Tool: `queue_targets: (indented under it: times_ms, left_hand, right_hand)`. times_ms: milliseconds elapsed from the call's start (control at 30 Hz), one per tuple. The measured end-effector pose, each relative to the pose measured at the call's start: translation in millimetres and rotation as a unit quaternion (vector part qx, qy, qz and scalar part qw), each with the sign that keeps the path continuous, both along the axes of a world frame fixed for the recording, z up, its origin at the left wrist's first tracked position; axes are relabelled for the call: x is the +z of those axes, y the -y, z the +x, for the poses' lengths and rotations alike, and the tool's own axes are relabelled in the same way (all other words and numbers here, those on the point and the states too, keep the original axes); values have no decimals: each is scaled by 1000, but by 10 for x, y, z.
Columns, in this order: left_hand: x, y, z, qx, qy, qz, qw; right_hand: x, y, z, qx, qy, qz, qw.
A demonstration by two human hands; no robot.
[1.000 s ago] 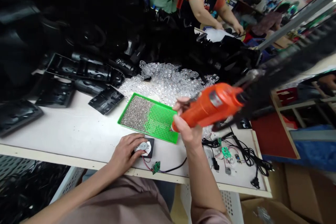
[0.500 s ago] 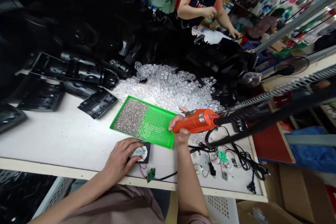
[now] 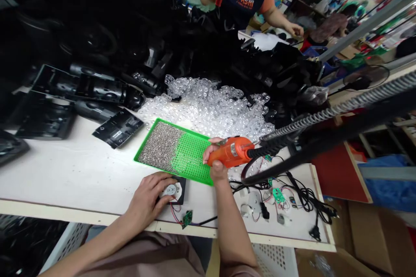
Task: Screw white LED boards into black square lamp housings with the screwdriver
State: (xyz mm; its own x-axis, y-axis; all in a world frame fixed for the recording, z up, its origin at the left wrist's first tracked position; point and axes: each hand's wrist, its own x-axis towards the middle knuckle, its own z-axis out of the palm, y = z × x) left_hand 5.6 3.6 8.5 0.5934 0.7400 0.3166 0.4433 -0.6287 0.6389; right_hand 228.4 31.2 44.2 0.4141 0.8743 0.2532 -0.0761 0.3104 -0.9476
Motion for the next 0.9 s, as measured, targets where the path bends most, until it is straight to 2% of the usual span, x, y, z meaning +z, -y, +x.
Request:
queue_targets:
  times_ms: [100, 233, 300, 367, 433, 567, 800, 900]
  left_hand:
    - [7, -1, -1, 0, 3, 1, 1000]
    - [13, 1, -2, -3, 3, 5, 1000]
    - [8, 3, -4, -5, -2, 6, 1000]
    - [0, 4, -8, -3, -8, 3, 1000]
    - [-6, 6, -11, -3, -14, -2, 1000]
    - [-4, 9, -8, -9, -13, -9, 1000]
    - [8, 20, 1, -7, -15, -27, 1000]
    - [6, 22, -3, -11, -20, -31, 999]
  right_hand:
    - [73, -15, -25, -8, -8, 3, 1000]
    - [435, 45, -125, -42, -35, 40, 998]
    - [617, 133, -230, -22, -57, 61, 996]
    - [709, 239, -373, 12, -82, 56, 995]
    - [698, 332, -522, 23, -101, 33, 994]
    - [539, 412, -715, 16, -108, 0, 994]
    - [408, 429, -760, 35, -105, -14, 994]
    - [367, 451, -755, 77, -89, 6, 993]
